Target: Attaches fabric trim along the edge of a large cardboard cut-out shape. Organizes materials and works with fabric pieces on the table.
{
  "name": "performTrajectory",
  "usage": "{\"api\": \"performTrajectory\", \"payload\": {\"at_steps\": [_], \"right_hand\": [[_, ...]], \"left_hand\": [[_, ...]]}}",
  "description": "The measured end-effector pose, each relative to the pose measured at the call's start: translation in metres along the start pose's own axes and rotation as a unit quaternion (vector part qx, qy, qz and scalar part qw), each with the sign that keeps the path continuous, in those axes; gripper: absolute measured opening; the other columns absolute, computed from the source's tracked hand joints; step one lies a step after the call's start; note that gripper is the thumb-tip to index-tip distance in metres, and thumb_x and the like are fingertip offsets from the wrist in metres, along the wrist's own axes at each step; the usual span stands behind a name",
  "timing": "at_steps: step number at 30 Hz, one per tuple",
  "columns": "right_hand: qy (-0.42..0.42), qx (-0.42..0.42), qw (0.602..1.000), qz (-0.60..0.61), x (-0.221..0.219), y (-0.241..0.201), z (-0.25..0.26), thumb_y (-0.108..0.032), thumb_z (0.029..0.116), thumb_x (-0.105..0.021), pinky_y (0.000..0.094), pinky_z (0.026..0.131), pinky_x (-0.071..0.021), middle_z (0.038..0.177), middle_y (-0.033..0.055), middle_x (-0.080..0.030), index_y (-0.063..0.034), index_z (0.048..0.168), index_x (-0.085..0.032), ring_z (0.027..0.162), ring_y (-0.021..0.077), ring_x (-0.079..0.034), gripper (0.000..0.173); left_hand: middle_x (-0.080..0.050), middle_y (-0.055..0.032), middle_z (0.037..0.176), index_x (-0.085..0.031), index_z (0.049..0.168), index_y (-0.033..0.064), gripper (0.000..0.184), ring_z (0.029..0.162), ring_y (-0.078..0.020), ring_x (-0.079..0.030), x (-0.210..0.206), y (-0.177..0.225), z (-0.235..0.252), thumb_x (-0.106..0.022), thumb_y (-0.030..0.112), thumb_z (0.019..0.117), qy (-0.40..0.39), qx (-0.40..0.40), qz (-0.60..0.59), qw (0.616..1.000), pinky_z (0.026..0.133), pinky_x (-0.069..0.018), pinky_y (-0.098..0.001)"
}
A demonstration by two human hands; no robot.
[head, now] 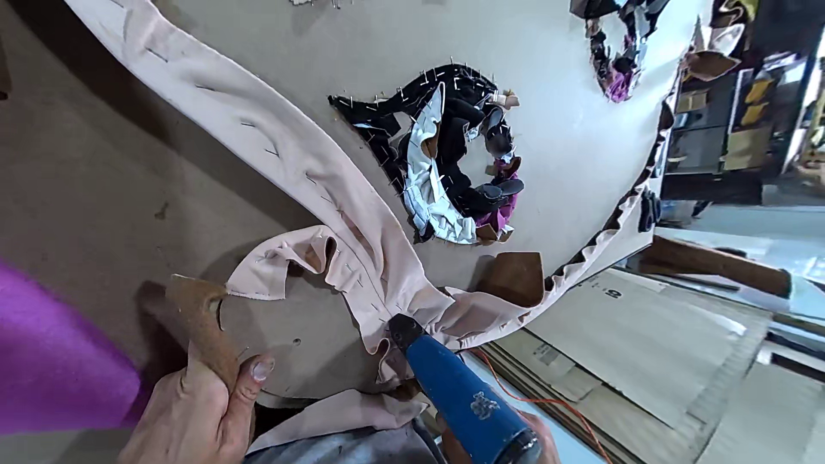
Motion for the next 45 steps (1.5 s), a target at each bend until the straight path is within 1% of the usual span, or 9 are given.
{"api": "performTrajectory", "payload": {"at_steps": [11, 17, 23, 28, 31, 36, 40, 43, 45], "right_hand": [[-0.008, -0.005, 1.0, -0.009, 0.005, -0.033, 0.026, -0.028, 0.0884, -0.074, 0.0279, 0.081, -0.0593, 0.091, 0.0129, -0.077, 0.0036, 0.106, -0.072, 0.085, 0.0119, -0.074, 0.036], [-0.023, 0.004, 1.0, 0.014, 0.003, -0.04, 0.041, -0.024, 0.0882, -0.075, 0.0296, 0.076, -0.0612, 0.09, 0.0092, -0.077, 0.0009, 0.108, -0.072, 0.083, 0.0095, -0.074, 0.032], [-0.037, 0.012, 0.999, 0.015, 0.006, -0.054, 0.056, -0.024, 0.0898, -0.074, 0.029, 0.079, -0.0609, 0.093, 0.0104, -0.077, 0.0027, 0.11, -0.071, 0.086, 0.0099, -0.074, 0.033], [-0.033, 0.019, 0.999, 0.012, 0.008, -0.062, 0.066, -0.024, 0.0907, -0.074, 0.029, 0.079, -0.0612, 0.094, 0.0102, -0.077, 0.0036, 0.112, -0.07, 0.087, 0.0099, -0.074, 0.036], [-0.041, 0.026, 0.999, 0.007, 0.008, -0.07, 0.073, -0.026, 0.0908, -0.073, 0.0284, 0.076, -0.0608, 0.091, 0.0097, -0.077, 0.0017, 0.109, -0.071, 0.085, 0.0096, -0.073, 0.033], [-0.05, 0.036, 0.998, 0.0, 0.01, -0.08, 0.081, -0.025, 0.0917, -0.073, 0.0279, 0.078, -0.0604, 0.094, 0.0109, -0.077, 0.0031, 0.114, -0.071, 0.087, 0.0098, -0.073, 0.035], [-0.058, 0.034, 0.998, -0.009, 0.013, -0.088, 0.088, -0.028, 0.092, -0.072, 0.0294, 0.077, -0.0605, 0.092, 0.0111, -0.076, 0.0027, 0.11, -0.071, 0.085, 0.0115, -0.073, 0.036], [-0.045, 0.038, 0.998, -0.015, 0.012, -0.097, 0.09, -0.031, 0.0939, -0.072, 0.0274, 0.084, -0.06, 0.099, 0.0134, -0.077, 0.0065, 0.118, -0.07, 0.09, 0.0116, -0.074, 0.045], [-0.045, 0.035, 0.998, -0.028, 0.011, -0.1, 0.091, -0.03, 0.0933, -0.071, 0.0273, 0.082, -0.0593, 0.094, 0.0127, -0.077, 0.0044, 0.112, -0.072, 0.087, 0.0121, -0.074, 0.039]], "left_hand": [[-0.069, -0.0307, 0.088, -0.055, 0.117, -0.0184, 0.063, 0.079, -0.0425, -0.072, 0.002, -0.001, -0.002, -0.045, 0.043, 0.1078, -0.018, -0.009, -0.013, 1.0, 0.069, -0.0582, -0.0568], [-0.071, -0.0289, 0.092, -0.059, 0.114, -0.0137, 0.053, 0.083, -0.0398, -0.073, 0.005, 0.003, 0.002, -0.047, 0.038, 0.108, -0.034, -0.024, -0.038, 0.998, 0.07, -0.0582, -0.0544], [-0.068, -0.0382, 0.098, -0.05, 0.123, -0.0242, 0.072, 0.088, -0.0535, -0.07, 0.014, 0.012, 0.008, -0.044, 0.046, 0.1072, -0.094, 0.048, -0.048, 0.993, 0.079, -0.0545, -0.0626], [-0.068, -0.0358, 0.09, -0.052, 0.118, -0.0235, 0.066, 0.08, -0.0511, -0.071, 0.016, 0.016, 0.012, -0.044, 0.041, 0.107, -0.11, 0.047, -0.053, 0.991, 0.072, -0.0547, -0.0609], [-0.071, -0.0291, 0.09, -0.053, 0.12, -0.0174, 0.064, 0.078, -0.0402, -0.073, 0.001, -0.002, 0.003, -0.044, 0.045, 0.108, -0.059, -0.006, -0.065, 0.996, 0.067, -0.0581, -0.0557], [-0.067, -0.0382, 0.092, -0.057, 0.112, -0.0174, 0.064, 0.081, -0.0521, -0.07, 0.009, 0.009, 0.009, -0.044, 0.045, 0.108, -0.077, 0.023, -0.07, 0.994, 0.074, -0.054, -0.0603], [-0.071, -0.0311, 0.092, -0.057, 0.115, -0.0171, 0.057, 0.081, -0.0423, -0.073, 0.002, -0.002, 0.003, -0.05, 0.039, 0.1073, -0.056, -0.022, -0.076, 0.995, 0.069, -0.0585, -0.0557], [-0.071, -0.0305, 0.091, -0.055, 0.118, -0.0179, 0.059, 0.08, -0.0429, -0.073, 0.0, -0.005, 0.002, -0.052, 0.039, 0.1065, -0.059, -0.015, -0.087, 0.994, 0.068, -0.0583, -0.0568], [-0.071, -0.0309, 0.095, -0.055, 0.12, -0.0179, 0.062, 0.084, -0.0438, -0.073, 0.001, -0.004, 0.003, -0.05, 0.042, 0.1067, -0.072, -0.001, -0.09, 0.993, 0.071, -0.0585, -0.0576]]}}
Point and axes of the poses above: each hand's wrist, its own z-axis towards the middle knuckle, its own x-axis out of the back of the hand, y = z × x, the point moved 5 cm from there along z, towards the middle knuckle
